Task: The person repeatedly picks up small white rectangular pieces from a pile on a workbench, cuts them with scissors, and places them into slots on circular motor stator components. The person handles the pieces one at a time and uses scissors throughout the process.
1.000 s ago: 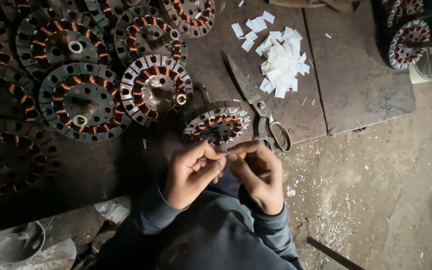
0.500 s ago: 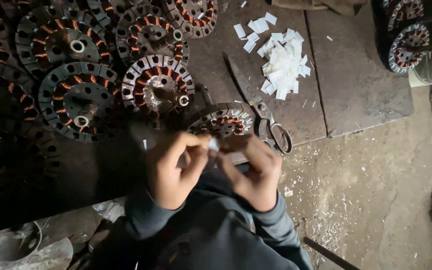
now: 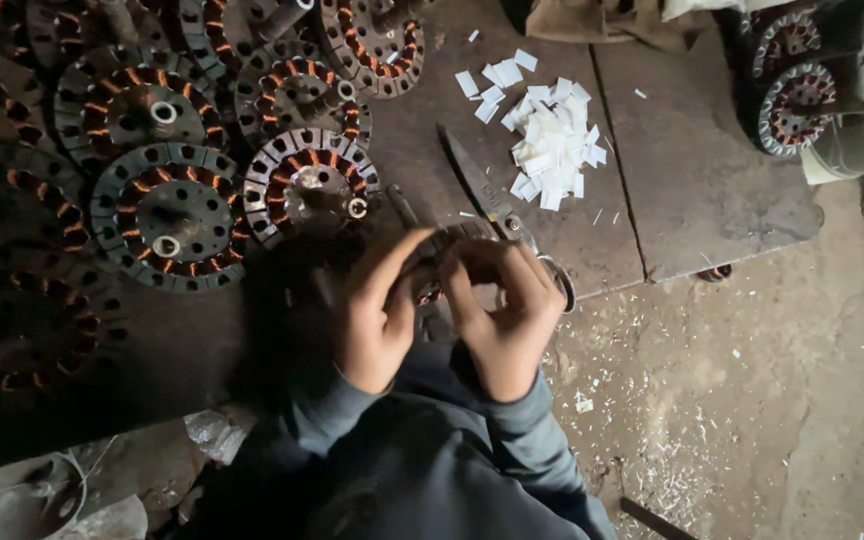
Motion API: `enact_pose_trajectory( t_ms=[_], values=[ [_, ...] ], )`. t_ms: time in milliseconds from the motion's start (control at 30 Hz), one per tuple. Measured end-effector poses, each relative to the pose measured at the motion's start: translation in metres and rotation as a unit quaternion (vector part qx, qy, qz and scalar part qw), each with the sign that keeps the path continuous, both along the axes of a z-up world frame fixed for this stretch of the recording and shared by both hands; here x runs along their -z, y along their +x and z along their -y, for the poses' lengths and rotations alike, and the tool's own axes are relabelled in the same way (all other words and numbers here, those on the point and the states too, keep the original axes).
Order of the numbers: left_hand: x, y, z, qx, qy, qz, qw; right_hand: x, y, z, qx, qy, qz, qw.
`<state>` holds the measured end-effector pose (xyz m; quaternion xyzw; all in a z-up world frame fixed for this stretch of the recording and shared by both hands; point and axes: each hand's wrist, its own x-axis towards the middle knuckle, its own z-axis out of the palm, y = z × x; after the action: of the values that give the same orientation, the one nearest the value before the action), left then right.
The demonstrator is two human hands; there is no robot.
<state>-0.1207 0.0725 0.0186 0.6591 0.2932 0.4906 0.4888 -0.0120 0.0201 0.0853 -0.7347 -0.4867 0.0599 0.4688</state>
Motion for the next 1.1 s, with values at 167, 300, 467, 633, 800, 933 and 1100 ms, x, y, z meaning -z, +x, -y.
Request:
enact_pose_trajectory(
  t_ms=[167,300,467,633,800,933,1100],
  values=[
    [-0.006,-0.002,0.022,-0.005,0.04,-0.021,0.999,-0.01,-0.006,0.028,0.0,-0.021,0.023,1.0],
    [-0.009,-0.002,0.027,0.001,0.065,-0.029,0.997,-0.017,-0.002,0.036,-0.008,-0.046,0.003,0.999],
    [-0.016,-0.002,0.032,0.001,0.09,-0.047,0.995,-0.025,0.004,0.041,-0.01,-0.064,0.029,0.997],
    [-0.018,0.001,0.034,-0.003,0.101,-0.059,0.993,-0.015,0.015,0.049,-0.013,-0.07,-0.025,0.997],
    [-0.017,0.002,0.033,0.006,0.102,-0.049,0.994,0.005,0.042,0.049,-0.054,-0.039,-0.348,0.935],
    [-0.016,0.004,0.034,-0.005,0.089,-0.048,0.995,0.013,0.055,0.047,-0.078,-0.036,-0.398,0.914],
    [-0.015,0.003,0.033,0.006,0.092,-0.055,0.994,0.016,0.026,0.051,-0.057,0.043,-0.307,0.949]
  ],
)
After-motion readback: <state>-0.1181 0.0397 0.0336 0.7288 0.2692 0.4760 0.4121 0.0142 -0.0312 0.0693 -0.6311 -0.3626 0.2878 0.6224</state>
